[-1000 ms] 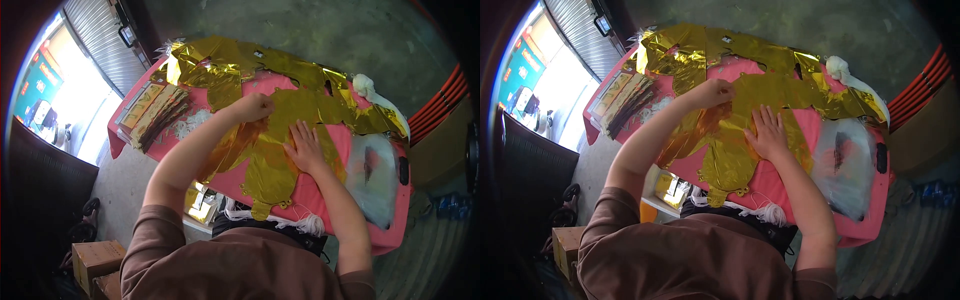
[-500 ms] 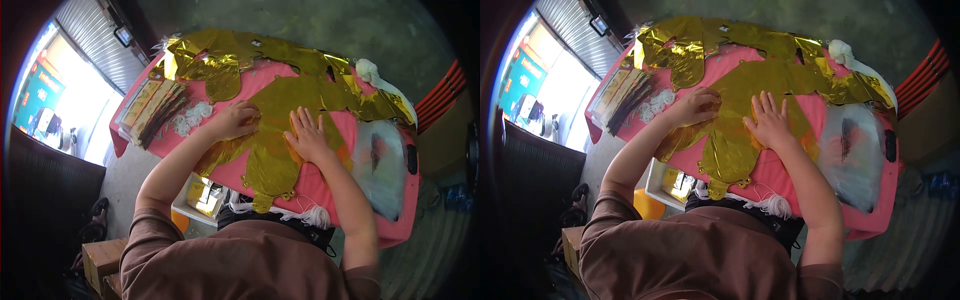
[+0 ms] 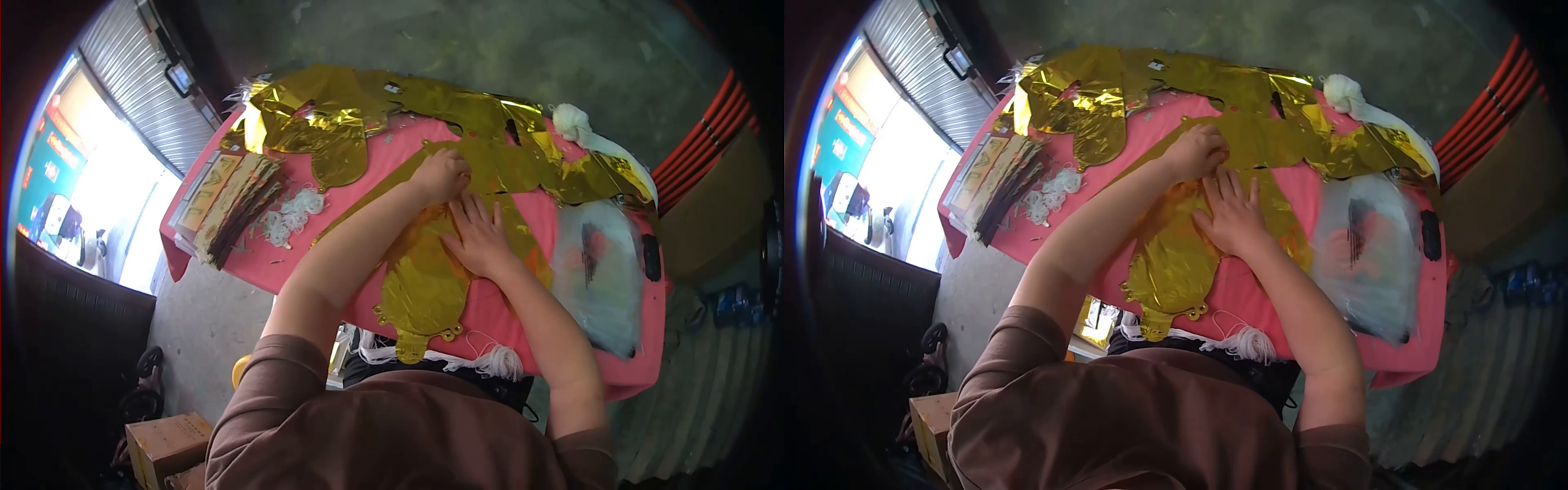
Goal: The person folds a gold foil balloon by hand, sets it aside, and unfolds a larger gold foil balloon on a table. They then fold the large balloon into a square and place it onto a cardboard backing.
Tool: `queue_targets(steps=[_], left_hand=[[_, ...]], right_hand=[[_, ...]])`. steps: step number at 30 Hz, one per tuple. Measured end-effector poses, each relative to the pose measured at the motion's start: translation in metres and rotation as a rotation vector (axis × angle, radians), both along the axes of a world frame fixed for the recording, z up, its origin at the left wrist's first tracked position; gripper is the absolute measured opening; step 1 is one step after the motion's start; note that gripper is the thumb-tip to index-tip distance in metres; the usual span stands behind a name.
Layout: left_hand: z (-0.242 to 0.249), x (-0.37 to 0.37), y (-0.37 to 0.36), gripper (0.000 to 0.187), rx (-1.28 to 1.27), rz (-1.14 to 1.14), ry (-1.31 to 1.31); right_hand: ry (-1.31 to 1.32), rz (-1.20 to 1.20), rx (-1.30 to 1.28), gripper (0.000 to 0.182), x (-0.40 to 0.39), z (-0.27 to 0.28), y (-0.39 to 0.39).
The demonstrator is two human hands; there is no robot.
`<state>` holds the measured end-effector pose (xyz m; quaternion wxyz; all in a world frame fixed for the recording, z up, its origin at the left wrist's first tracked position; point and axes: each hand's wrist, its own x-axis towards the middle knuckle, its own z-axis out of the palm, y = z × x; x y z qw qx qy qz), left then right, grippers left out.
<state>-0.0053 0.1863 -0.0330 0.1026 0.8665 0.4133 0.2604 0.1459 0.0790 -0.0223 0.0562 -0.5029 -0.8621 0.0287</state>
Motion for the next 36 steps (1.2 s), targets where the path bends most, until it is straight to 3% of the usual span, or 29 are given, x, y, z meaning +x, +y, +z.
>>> queue_targets(steps=[2, 9, 11, 12, 14, 15, 17, 18, 21, 24, 26, 33, 35, 36], left_hand=[[-0.007, 0.004, -0.002, 0.018, 0.122, 0.083, -0.148], [-0.01, 0.005, -0.003, 0.023, 0.115, 0.113, -0.078], [-0.009, 0.005, -0.006, 0.025, 0.11, 0.107, -0.054], [-0.007, 0.004, -0.007, 0.026, 0.117, 0.114, -0.034], [-0.008, 0.005, -0.007, 0.027, 0.126, 0.117, -0.012], [-0.008, 0.005, -0.007, 0.027, 0.147, 0.124, 0.009], [-0.008, 0.005, -0.008, 0.029, 0.155, 0.132, 0.039], [-0.008, 0.006, -0.009, 0.03, 0.169, 0.142, 0.067], [-0.008, 0.006, -0.007, 0.032, 0.164, 0.129, 0.081], [-0.009, 0.007, -0.006, 0.032, 0.165, 0.142, 0.094], [-0.007, 0.007, -0.006, 0.033, 0.151, 0.146, 0.1], [-0.006, 0.007, -0.008, 0.036, 0.133, 0.152, 0.163], [-0.005, 0.008, -0.008, 0.036, 0.138, 0.16, 0.176], [-0.006, 0.008, -0.009, 0.036, 0.142, 0.166, 0.189]], right_hand=[[0.089, 0.013, 0.04, 0.069, 0.0, -0.004, 0.0], [0.157, 0.005, 0.049, 0.061, 0.006, 0.006, 0.005], [0.882, -0.135, -0.532, 0.054, 0.017, 0.025, 0.014], [0.884, -0.14, -0.537, 0.054, 0.023, 0.027, 0.019], [0.813, -0.204, -0.221, 0.047, 0.036, 0.028, 0.026], [0.813, -0.208, -0.224, 0.047, 0.043, 0.028, 0.029], [0.294, -0.278, 0.105, 0.045, 0.057, 0.03, 0.033], [0.292, -0.284, 0.105, 0.045, 0.063, 0.03, 0.036], [0.082, -0.316, -0.067, 0.05, 0.072, 0.025, 0.047], [0.112, -0.404, -0.124, 0.046, 0.073, 0.029, 0.056], [0.136, -0.388, -0.414, 0.043, 0.071, 0.049, 0.056], [0.296, -0.339, -0.477, 0.029, 0.083, 0.044, 0.065], [0.402, -0.393, -0.716, 0.024, 0.085, 0.048, 0.067], [0.4, -0.393, -0.716, 0.024, 0.086, 0.049, 0.066]])
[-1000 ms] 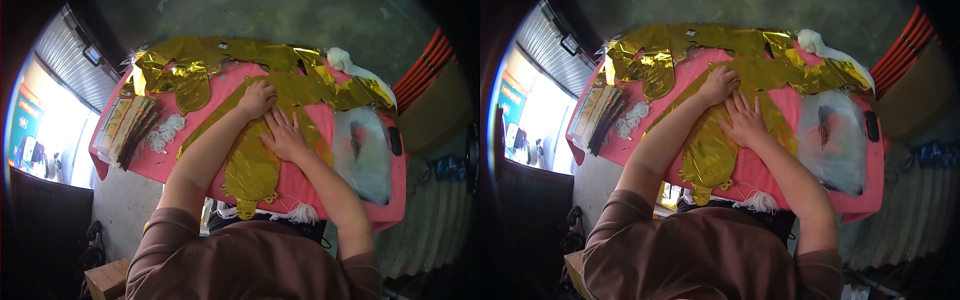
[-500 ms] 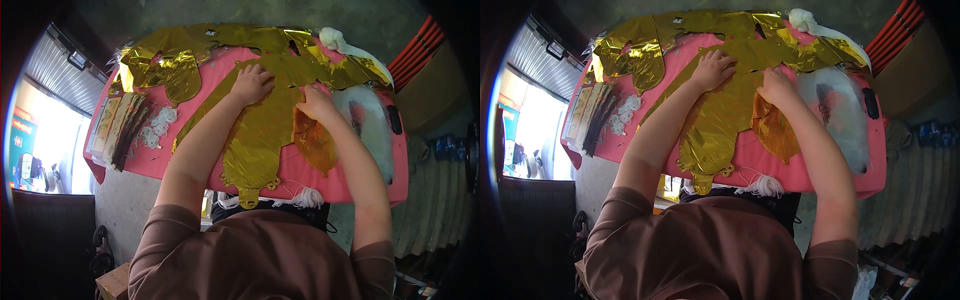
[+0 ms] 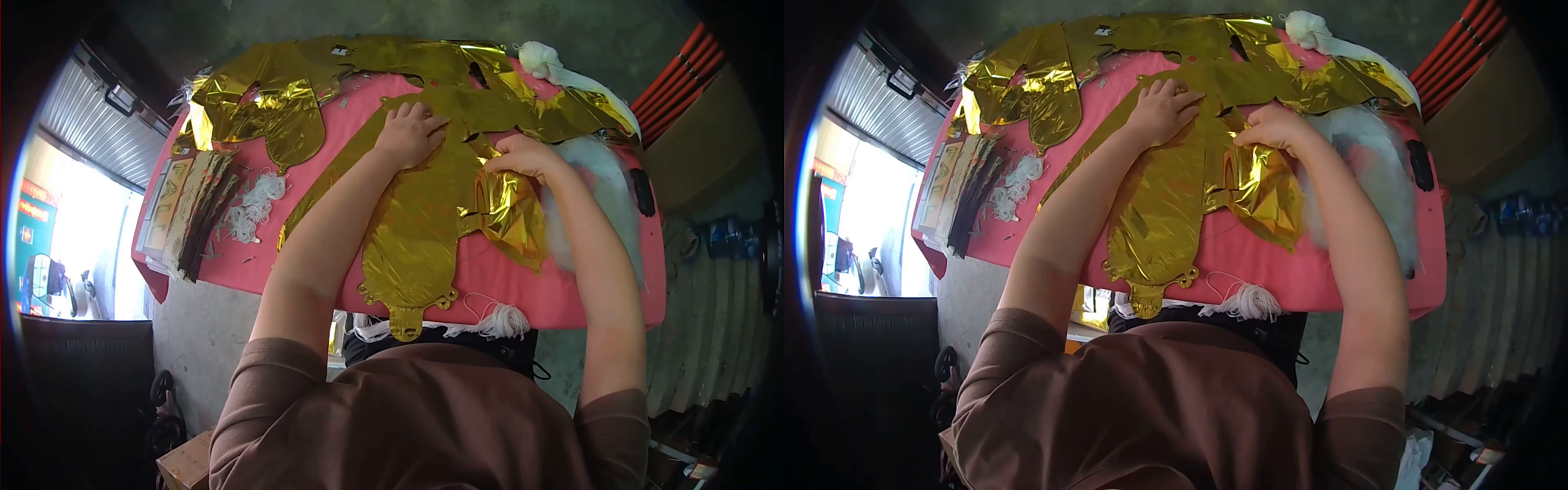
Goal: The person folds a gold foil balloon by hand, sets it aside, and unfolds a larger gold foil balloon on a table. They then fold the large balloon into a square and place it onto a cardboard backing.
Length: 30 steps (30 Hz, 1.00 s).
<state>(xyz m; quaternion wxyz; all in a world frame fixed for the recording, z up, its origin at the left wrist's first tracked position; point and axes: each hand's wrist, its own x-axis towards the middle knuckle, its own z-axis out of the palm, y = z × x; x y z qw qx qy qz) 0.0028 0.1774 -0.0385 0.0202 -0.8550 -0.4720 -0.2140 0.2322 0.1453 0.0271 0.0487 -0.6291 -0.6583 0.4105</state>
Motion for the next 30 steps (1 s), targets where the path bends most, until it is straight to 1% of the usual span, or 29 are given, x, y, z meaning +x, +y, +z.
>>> queue_targets(steps=[2, 3, 5, 6, 8, 10, 12, 13, 14, 15, 16, 18, 19, 20, 21, 22, 23, 24, 25, 26, 28, 29, 30], left_hand=[[-0.001, 0.0, 0.001, 0.036, 0.008, 0.001, -0.004], [-0.002, 0.0, 0.001, 0.037, 0.014, 0.002, -0.006], [-0.001, 0.0, -0.001, 0.037, 0.012, -0.002, 0.0], [0.0, -0.001, -0.001, 0.037, 0.015, -0.006, 0.005], [0.0, -0.001, 0.002, 0.038, -0.002, -0.001, 0.038], [-0.003, -0.003, 0.004, 0.038, -0.015, 0.002, 0.072], [-0.006, -0.011, 0.006, 0.038, 0.078, -0.099, 0.088], [-0.002, -0.011, 0.007, 0.04, 0.006, -0.107, 0.111], [-0.002, -0.01, 0.007, 0.04, 0.011, -0.109, 0.116], [-0.005, -0.008, 0.005, 0.041, 0.093, -0.064, 0.134], [-0.013, -0.005, 0.005, 0.042, 0.174, -0.018, 0.149], [-0.056, -0.003, 0.04, 0.041, 0.192, 0.023, -0.095], [-0.035, -0.006, 0.028, 0.035, 0.282, -0.012, -0.023], [-0.025, -0.009, 0.02, 0.03, 0.37, -0.049, 0.051], [-0.037, -0.01, 0.033, 0.02, 0.585, -0.015, 0.167], [-0.038, -0.011, 0.033, 0.02, 0.58, -0.018, 0.162], [-0.038, -0.011, 0.034, 0.019, 0.547, -0.007, 0.177], [-0.038, -0.011, 0.035, 0.018, 0.513, 0.002, 0.196], [-0.041, -0.01, 0.039, 0.018, 0.589, -0.014, 0.115], [-0.049, -0.011, 0.046, 0.018, 0.589, -0.019, 0.118], [-0.068, -0.021, 0.059, 0.018, 0.788, 0.002, 0.252], [-0.079, -0.027, 0.066, 0.018, 0.784, -0.006, 0.256], [-0.089, -0.031, 0.073, 0.019, 0.81, -0.003, 0.317]], right_hand=[[0.373, -0.017, -0.115, 0.034, 0.0, 0.01, -0.006], [0.372, -0.017, -0.117, 0.034, -0.001, 0.014, -0.007], [0.669, 0.033, -0.236, 0.052, -0.011, 0.019, -0.008], [0.672, 0.032, -0.234, 0.052, -0.02, 0.018, -0.008], [0.579, 0.158, 0.042, 0.058, -0.044, 0.018, -0.009], [0.596, 0.212, 0.046, 0.066, -0.07, 0.012, -0.012], [0.352, 0.326, 0.338, 0.07, -0.096, 0.005, -0.02], [0.355, 0.35, 0.313, 0.069, -0.105, 0.003, -0.026], [0.357, 0.375, 0.287, 0.069, -0.11, 0.002, -0.03], [0.606, 0.458, 0.194, 0.051, -0.107, 0.002, -0.031], [0.607, 0.458, 0.196, 0.051, -0.104, 0.005, -0.031], [1.153, 0.226, 0.086, 0.041, -0.093, 0.012, -0.03], [1.222, 0.081, 0.149, 0.035, -0.084, 0.008, -0.024], [1.218, 0.078, 0.143, 0.035, -0.072, 0.0, -0.017], [0.846, 0.02, 0.415, 0.032, -0.06, -0.011, -0.009], [0.454, -0.034, 0.662, 0.03, -0.052, -0.023, -0.004], [0.448, -0.036, 0.662, 0.03, -0.053, -0.035, 0.0], [0.311, -0.027, 0.804, 0.034, -0.056, -0.049, 0.003], [0.173, -0.019, 0.944, 0.038, -0.062, -0.058, 0.005], [0.176, -0.024, 0.944, 0.038, -0.071, -0.06, 0.003], [-0.254, 0.026, 0.781, 0.053, -0.09, -0.067, -0.003], [-0.154, 0.027, 0.743, 0.057, -0.094, -0.069, -0.003], [-0.152, 0.019, 0.739, 0.057, -0.096, -0.071, -0.003]])
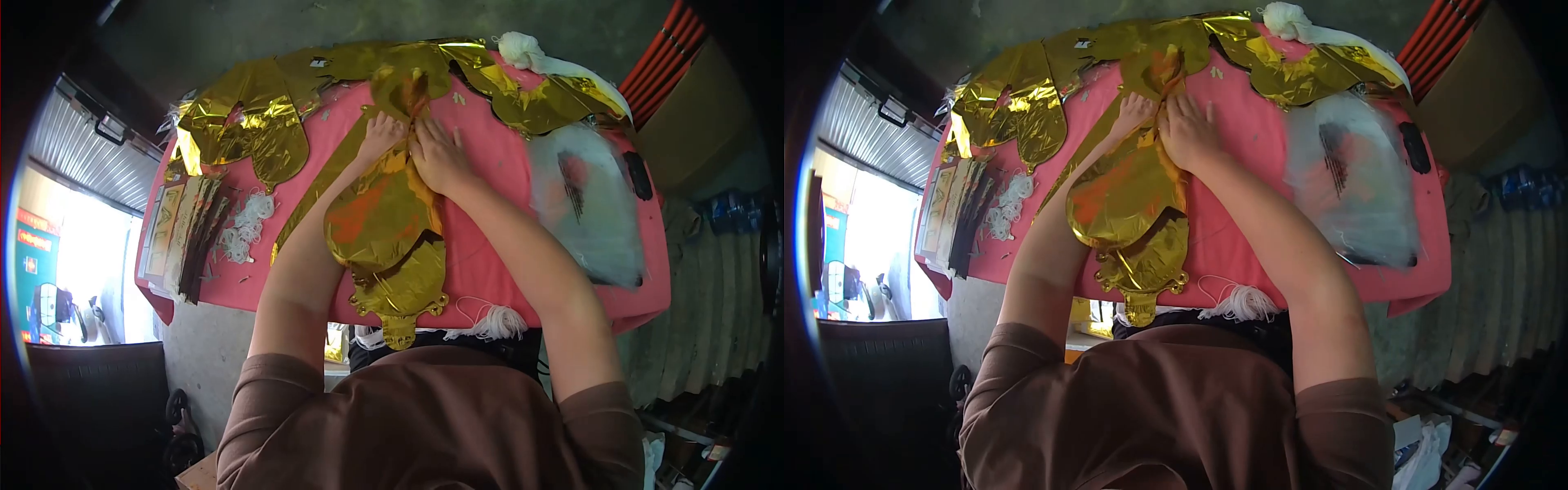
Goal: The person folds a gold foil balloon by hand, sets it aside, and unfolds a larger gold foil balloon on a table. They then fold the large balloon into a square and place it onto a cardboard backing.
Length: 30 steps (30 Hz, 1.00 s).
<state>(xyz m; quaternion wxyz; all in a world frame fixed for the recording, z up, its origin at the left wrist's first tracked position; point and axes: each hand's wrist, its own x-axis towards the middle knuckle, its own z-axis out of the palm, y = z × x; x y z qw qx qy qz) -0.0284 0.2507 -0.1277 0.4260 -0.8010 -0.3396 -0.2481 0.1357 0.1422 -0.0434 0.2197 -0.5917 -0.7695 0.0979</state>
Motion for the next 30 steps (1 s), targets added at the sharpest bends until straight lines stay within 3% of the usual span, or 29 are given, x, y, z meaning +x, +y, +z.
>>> queue_targets(steps=[2, 4, 7, 8, 10, 16, 18, 19, 20, 22, 23, 24, 25, 26, 28, 30], left_hand=[[-0.004, -0.002, 0.007, 0.02, 0.039, 0.015, 0.053], [-0.005, -0.005, 0.011, 0.022, 0.061, -0.152, -0.015], [-0.003, -0.005, 0.002, 0.022, 0.068, 0.0, 0.066], [-0.002, -0.004, -0.001, 0.022, 0.068, 0.05, 0.094], [0.0, -0.001, -0.001, 0.022, -0.073, -0.054, -0.024], [-0.001, 0.005, -0.003, 0.026, -0.4, 0.046, -0.077], [-0.005, 0.01, 0.0, 0.03, -0.45, 0.151, -0.042], [-0.006, 0.014, -0.002, 0.032, -0.388, -0.01, -0.249], [-0.011, 0.011, 0.005, 0.033, -0.303, -0.065, -0.281], [-0.021, 0.005, 0.018, 0.034, -0.127, -0.17, -0.341], [-0.01, 0.003, 0.009, 0.032, -0.243, -0.13, -0.249], [0.0, 0.005, 0.001, 0.031, -0.307, -0.11, -0.206], [0.012, 0.006, -0.007, 0.03, -0.372, -0.09, -0.164], [0.022, 0.011, -0.011, 0.026, -0.518, 0.095, -0.049], [0.021, 0.015, -0.02, 0.023, -0.686, 0.279, 0.064], [0.015, 0.013, -0.011, 0.02, -0.485, 0.176, -0.035]], right_hand=[[0.031, 0.063, -0.027, 0.059, -0.001, 0.008, 0.001], [0.138, 0.094, -0.013, 0.056, 0.005, 0.009, 0.004], [0.706, 0.239, -0.1, 0.05, 0.025, 0.005, 0.02], [0.704, 0.239, -0.102, 0.05, 0.027, 0.006, 0.021], [0.243, 0.082, -0.012, 0.049, 0.031, 0.012, 0.024], [0.205, 0.036, -0.062, 0.055, 0.002, 0.019, 0.055], [-0.083, 0.026, -0.124, 0.062, -0.007, 0.023, 0.054], [-0.042, 0.052, -0.181, 0.069, -0.011, 0.023, 0.058], [-0.043, 0.054, -0.176, 0.069, -0.014, 0.023, 0.064], [0.428, 0.076, -0.238, 0.072, -0.018, 0.02, 0.076], [0.679, 0.375, -0.37, 0.074, -0.011, 0.027, 0.087], [0.676, 0.372, -0.381, 0.074, -0.008, 0.023, 0.083], [0.842, 0.31, -0.358, 0.074, -0.007, 0.044, 0.062], [1.004, 0.244, -0.333, 0.073, -0.006, 0.054, 0.049], [1.036, 0.237, -0.32, 0.065, 0.013, 0.039, 0.052], [0.621, 0.306, -0.189, 0.058, 0.035, 0.032, 0.046]])
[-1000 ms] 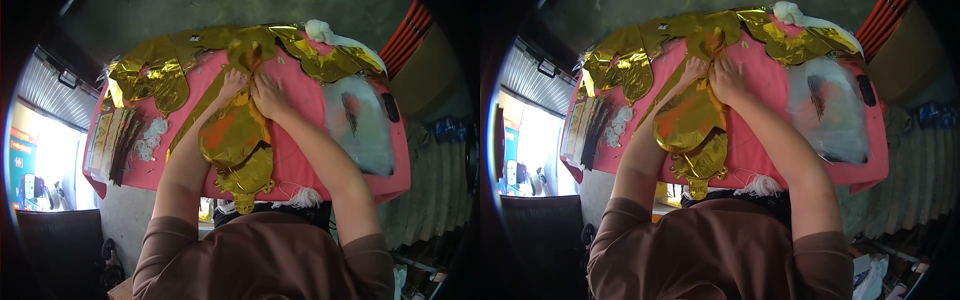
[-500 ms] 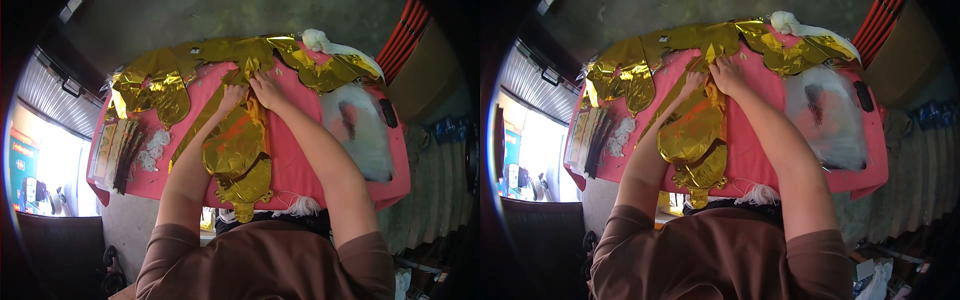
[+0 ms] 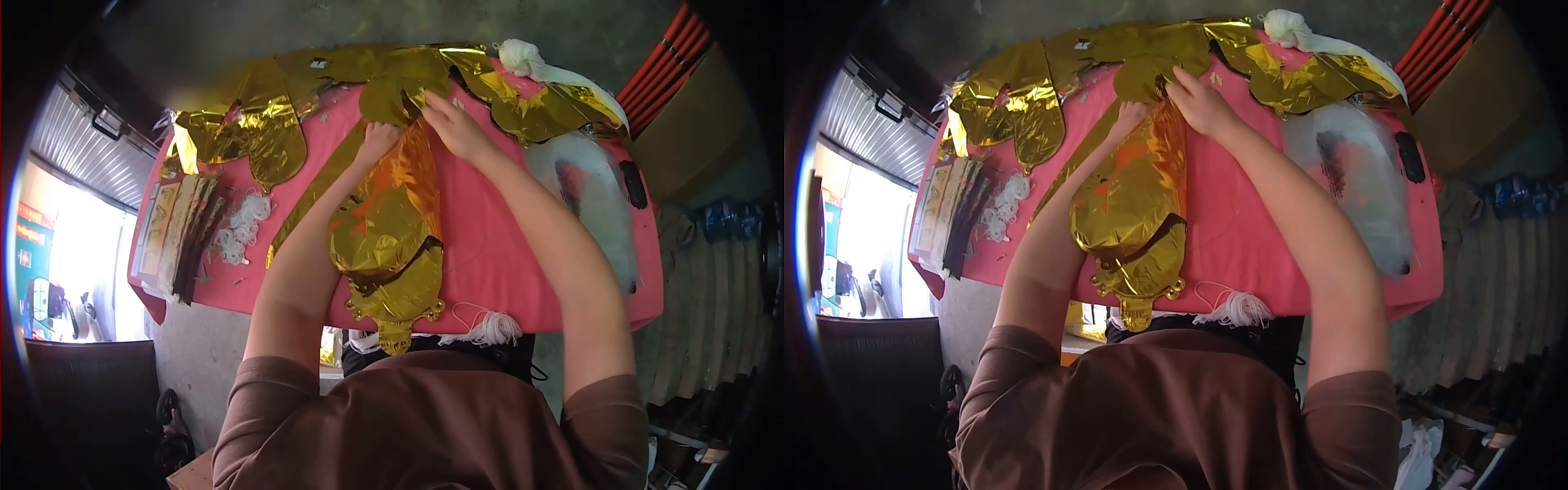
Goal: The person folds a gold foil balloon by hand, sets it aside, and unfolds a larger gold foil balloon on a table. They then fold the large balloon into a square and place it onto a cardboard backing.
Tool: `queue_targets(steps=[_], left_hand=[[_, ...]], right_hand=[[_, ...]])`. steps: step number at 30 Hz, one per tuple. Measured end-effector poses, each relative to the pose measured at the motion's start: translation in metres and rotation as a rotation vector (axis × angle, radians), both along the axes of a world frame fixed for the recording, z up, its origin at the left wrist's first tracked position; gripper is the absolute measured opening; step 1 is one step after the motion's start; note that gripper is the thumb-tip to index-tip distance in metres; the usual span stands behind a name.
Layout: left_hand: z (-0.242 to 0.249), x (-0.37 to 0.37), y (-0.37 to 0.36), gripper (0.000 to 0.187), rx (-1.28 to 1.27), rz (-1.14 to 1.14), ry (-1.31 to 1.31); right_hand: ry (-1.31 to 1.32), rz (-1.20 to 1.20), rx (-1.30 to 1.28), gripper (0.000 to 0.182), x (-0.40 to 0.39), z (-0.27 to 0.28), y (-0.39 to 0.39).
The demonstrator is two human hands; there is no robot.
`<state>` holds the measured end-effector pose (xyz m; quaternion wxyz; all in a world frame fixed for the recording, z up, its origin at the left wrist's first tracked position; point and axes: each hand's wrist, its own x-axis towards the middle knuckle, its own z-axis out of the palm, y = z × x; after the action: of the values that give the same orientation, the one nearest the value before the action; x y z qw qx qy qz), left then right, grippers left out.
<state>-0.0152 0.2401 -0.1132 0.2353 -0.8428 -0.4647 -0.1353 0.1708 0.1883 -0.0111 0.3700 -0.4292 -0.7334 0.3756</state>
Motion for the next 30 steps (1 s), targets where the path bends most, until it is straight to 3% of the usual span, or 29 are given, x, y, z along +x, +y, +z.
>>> queue_targets(steps=[2, 4, 5, 6, 9, 13, 16, 18, 22, 24, 25, 26, 28, 30], left_hand=[[-0.005, -0.002, 0.007, 0.018, 0.129, -0.091, -0.11], [-0.007, -0.004, 0.002, 0.018, 0.18, -0.161, -0.188], [0.005, -0.005, -0.006, 0.019, 0.042, -0.17, -0.199], [0.019, -0.004, -0.012, 0.02, -0.091, -0.177, -0.207], [0.021, -0.001, -0.008, 0.021, -0.178, -0.079, -0.163], [0.022, 0.003, -0.011, 0.021, -0.057, -0.067, -0.121], [0.027, 0.006, -0.016, 0.022, -0.068, -0.081, -0.29], [0.034, 0.007, -0.013, 0.024, -0.295, -0.029, -0.275], [0.042, 0.005, -0.024, 0.024, -0.175, -0.121, -0.326], [0.042, 0.002, -0.017, 0.025, -0.358, -0.262, -0.676], [0.061, 0.003, -0.029, 0.027, -0.494, -0.408, -0.978], [0.076, -0.003, -0.028, 0.027, -0.488, -0.407, -0.975], [0.101, -0.025, -0.021, 0.028, -1.011, -0.003, -1.248], [0.107, -0.045, -0.009, 0.025, -1.024, -0.028, -1.772]], right_hand=[[-0.156, -0.017, 0.016, 0.054, 0.006, 0.008, -0.036], [-0.539, -0.076, 0.31, 0.053, 0.008, -0.005, -0.059], [-0.593, -0.089, 0.243, 0.056, 0.003, -0.01, -0.07], [-0.595, -0.093, 0.241, 0.056, -0.002, -0.013, -0.078], [-0.719, -0.1, 0.163, 0.064, -0.017, -0.017, -0.091], [-0.785, -0.142, 0.19, 0.065, -0.027, -0.02, -0.096], [-0.82, -0.162, 0.214, 0.066, -0.028, -0.022, -0.098], [-0.817, -0.179, 0.237, 0.067, -0.029, -0.022, -0.098], [-0.841, -0.186, 0.266, 0.068, -0.029, -0.022, -0.101], [-0.883, -0.186, 0.298, 0.069, -0.029, -0.023, -0.101], [-0.877, -0.187, 0.303, 0.069, -0.03, -0.024, -0.101], [-0.857, -0.189, 0.294, 0.069, -0.03, -0.024, -0.102], [-0.834, -0.195, 0.291, 0.069, -0.029, -0.023, -0.101], [-0.814, -0.186, 0.275, 0.068, -0.029, -0.023, -0.102]])
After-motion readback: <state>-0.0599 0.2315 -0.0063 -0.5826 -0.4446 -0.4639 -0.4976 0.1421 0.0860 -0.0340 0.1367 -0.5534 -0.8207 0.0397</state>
